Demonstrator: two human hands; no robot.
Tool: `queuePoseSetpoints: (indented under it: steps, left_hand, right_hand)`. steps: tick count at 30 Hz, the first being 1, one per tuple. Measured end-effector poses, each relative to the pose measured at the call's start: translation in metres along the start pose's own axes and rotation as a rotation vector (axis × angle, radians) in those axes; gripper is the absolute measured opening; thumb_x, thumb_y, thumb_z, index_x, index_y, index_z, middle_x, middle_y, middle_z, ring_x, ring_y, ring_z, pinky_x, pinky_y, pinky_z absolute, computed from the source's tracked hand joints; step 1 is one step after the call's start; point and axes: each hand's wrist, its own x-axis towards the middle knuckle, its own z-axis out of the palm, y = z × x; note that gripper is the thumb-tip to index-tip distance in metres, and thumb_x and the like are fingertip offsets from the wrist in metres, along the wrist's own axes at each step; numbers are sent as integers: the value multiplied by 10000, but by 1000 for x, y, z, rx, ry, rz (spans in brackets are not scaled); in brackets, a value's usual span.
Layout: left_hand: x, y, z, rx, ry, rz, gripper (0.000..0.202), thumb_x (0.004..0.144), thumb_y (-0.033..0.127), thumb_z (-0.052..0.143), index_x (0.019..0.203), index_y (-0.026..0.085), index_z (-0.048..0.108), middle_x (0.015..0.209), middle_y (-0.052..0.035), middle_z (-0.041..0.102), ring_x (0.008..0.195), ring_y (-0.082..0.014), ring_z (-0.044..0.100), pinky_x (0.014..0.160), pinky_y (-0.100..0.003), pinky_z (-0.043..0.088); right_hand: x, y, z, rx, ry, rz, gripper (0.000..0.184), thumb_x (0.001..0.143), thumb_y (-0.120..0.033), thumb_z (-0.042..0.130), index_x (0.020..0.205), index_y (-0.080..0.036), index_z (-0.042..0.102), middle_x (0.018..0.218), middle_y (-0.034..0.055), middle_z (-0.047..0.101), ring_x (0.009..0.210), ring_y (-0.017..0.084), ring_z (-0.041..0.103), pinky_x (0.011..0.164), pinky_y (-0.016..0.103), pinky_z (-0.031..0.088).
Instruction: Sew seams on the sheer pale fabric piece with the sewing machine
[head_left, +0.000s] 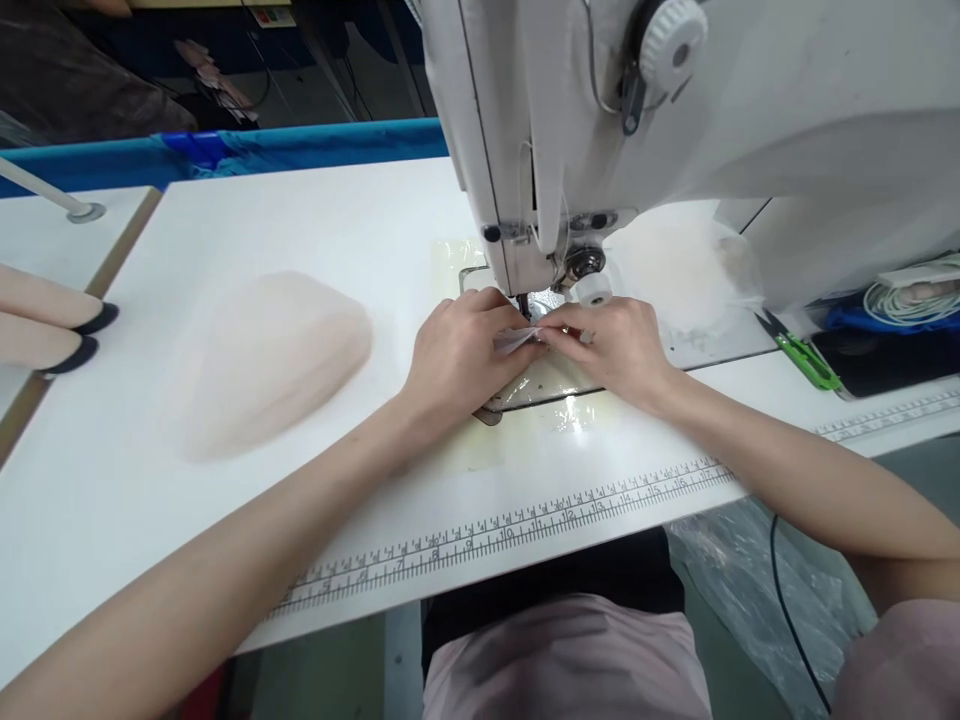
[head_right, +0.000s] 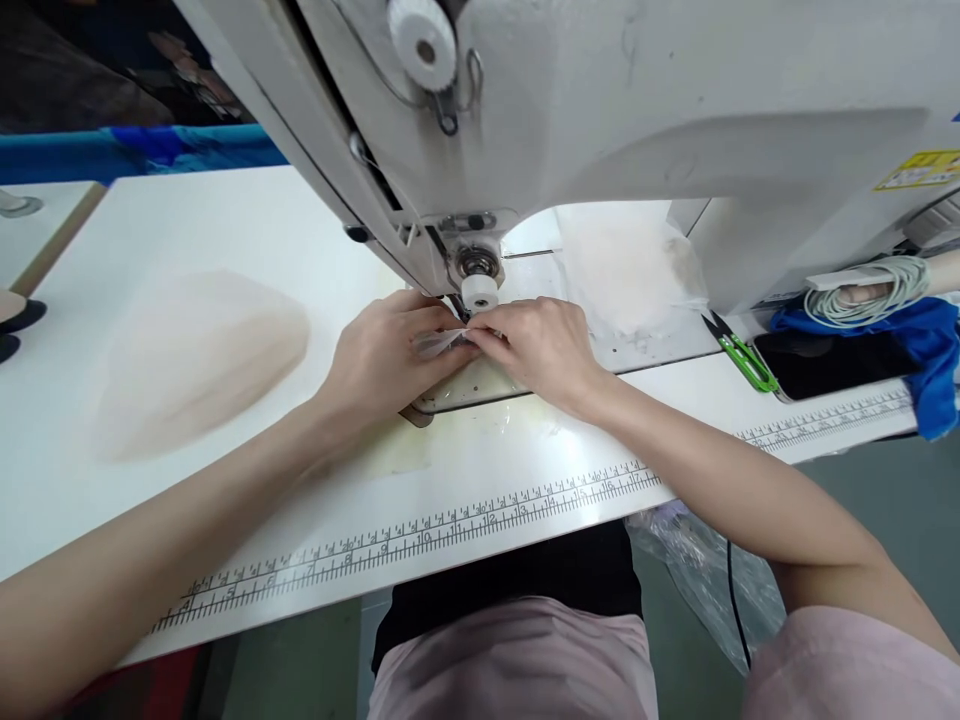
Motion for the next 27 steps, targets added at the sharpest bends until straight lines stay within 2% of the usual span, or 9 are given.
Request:
queuePoseSetpoints:
  steps: [3,6,8,11,14,20,27]
  left_hand:
    - [-8,2,2,107,79,171,178,900,286,589,890,195,741,913,-66,689,854,-247,623,671,-376,503]
    - [-24,4,-2,250,138,379,198,925,230,548,986,183,731,987,-84,717,926,-272,632,718,-405,519]
    - [-36,6,-4,283,141,434,213,915,182,550,1055,151,706,1086,-96,719,1005,-283,641,784,-421,532]
    - [-47,5,-6,227,67,424,296,921,157,526,1193,140,643,1226,-103,669,1149,-276,617,950,-458,507]
    - [-49,4,-6,181,19,415,326,936,160,500,1241,131,610,1250,-109,649,1167,-258,617,1043,-482,459]
    - [-47,3,-6,196,28,419,310,945,158,482,1224,126,614,1252,-110,641,1156,-246,626,1058,-491,456]
    - [-46,3,-5,209,44,414,299,948,165,483,1208,120,621,1245,-118,642,1146,-249,633,1058,-510,455]
  right_hand:
    - [-5,0,-2,12,-9,-96,179,928,-292,587,893,-242,755,826,-41,760,699,136,673,588,262,437]
    - [-12,-1,-4,-81,9,-324,197,930,-225,574,844,-209,751,966,-26,762,915,194,681,687,321,499]
    - [-17,-3,-5,-157,38,-432,217,936,-187,545,863,-192,749,1023,-9,753,1013,206,662,801,358,524]
    - [-21,-5,-7,-178,16,-484,230,951,-202,514,971,-139,734,1052,38,745,1059,197,653,975,371,500]
    - [-22,-6,-9,-180,-14,-487,234,952,-210,511,1010,-123,721,1068,53,741,1087,200,646,1008,394,490]
    - [-23,-4,-11,-199,-43,-490,255,969,-212,479,1021,-128,715,1073,42,740,1110,190,635,1049,396,465]
    - [-21,-6,-11,-224,-31,-490,252,967,-200,481,992,-140,724,1061,34,743,1086,186,650,1024,394,481]
